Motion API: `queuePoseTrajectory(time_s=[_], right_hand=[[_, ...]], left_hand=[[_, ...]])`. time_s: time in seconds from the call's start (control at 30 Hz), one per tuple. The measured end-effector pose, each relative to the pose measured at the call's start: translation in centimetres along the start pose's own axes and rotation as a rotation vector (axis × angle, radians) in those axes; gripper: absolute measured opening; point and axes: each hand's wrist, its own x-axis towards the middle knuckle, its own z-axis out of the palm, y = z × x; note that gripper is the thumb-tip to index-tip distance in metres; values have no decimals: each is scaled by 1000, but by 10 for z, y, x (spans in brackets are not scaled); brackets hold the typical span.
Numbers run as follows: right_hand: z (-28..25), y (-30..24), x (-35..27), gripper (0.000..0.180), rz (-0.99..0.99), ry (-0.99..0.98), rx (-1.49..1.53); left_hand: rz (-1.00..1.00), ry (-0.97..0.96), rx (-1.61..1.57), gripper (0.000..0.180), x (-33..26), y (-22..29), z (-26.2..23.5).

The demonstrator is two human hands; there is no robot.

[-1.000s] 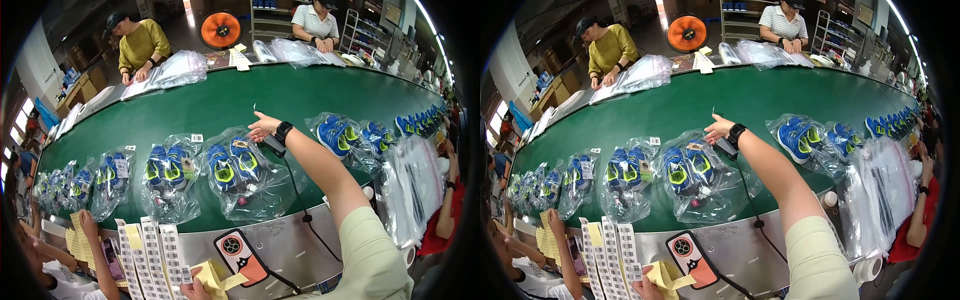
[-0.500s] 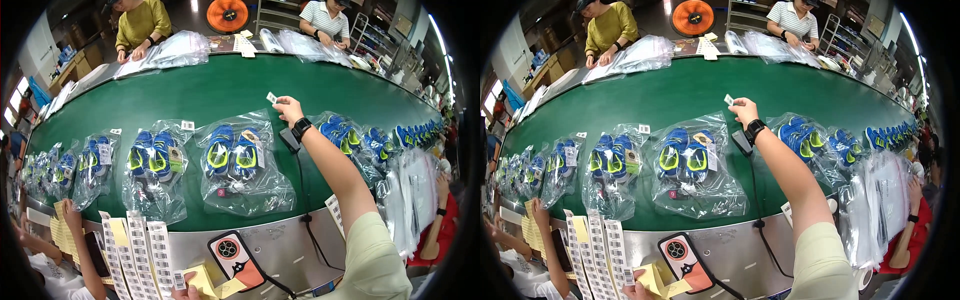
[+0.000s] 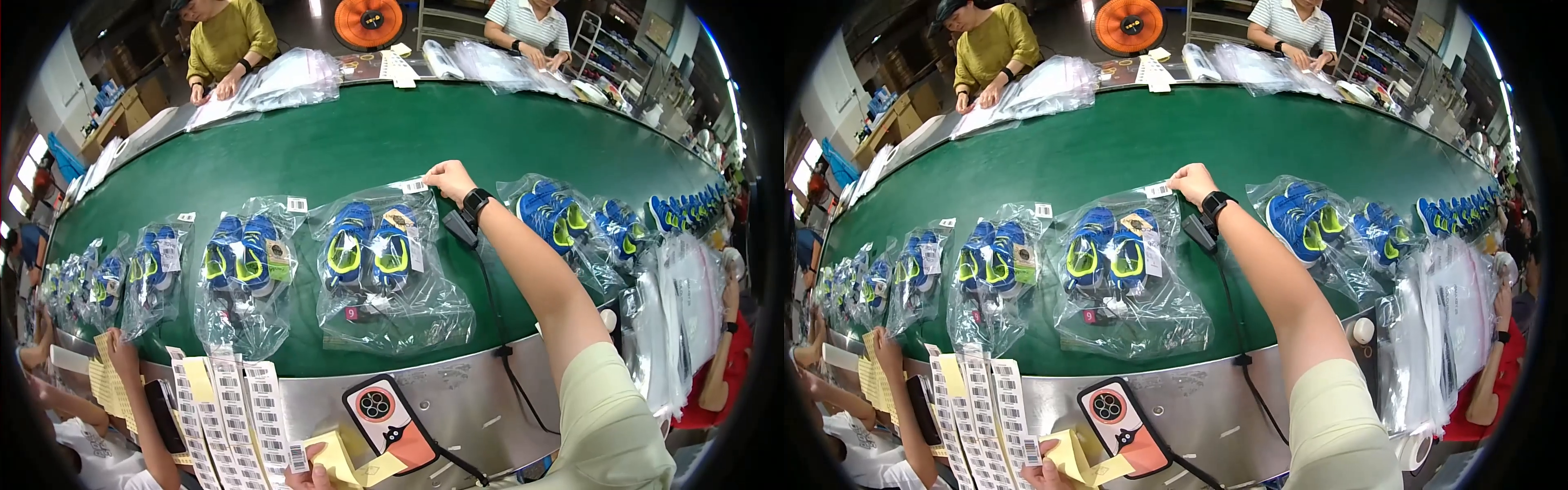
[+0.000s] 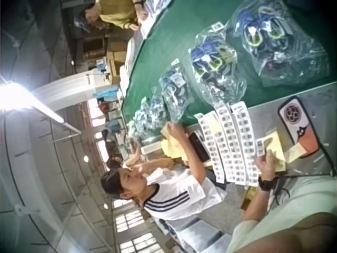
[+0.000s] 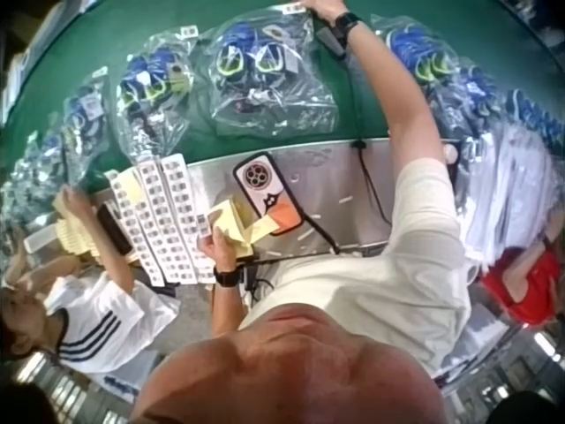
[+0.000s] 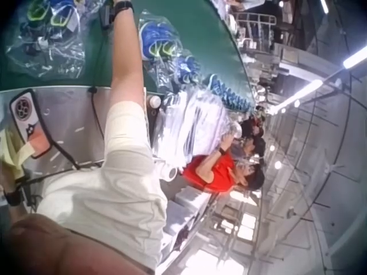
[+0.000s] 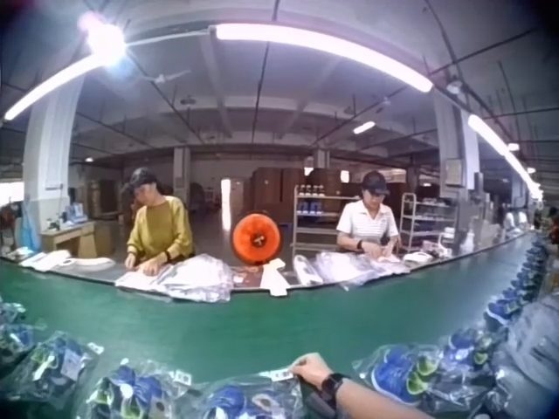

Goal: Apply size or barcode labels to shoes or shoe packaging on an assembly line.

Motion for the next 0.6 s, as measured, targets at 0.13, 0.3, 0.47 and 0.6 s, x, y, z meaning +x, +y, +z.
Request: queuePoseTrajectory(time_s=[0.13,0.3,0.47,0.6], right_hand=[[12,4,8,12,-5,73,-59],[21,4,9,14,-73,173,-279],[20,-30,-12,51,10,60,-778],[-6,-52,-19,68,103,103,-993]], left_hand=[[35,-19,91,40,2,-2,-6],[155,-28,121,40,4,-12,-5],[14,-36,29,37,0,-12,2],[46,-41,67,28,2,-5,9]])
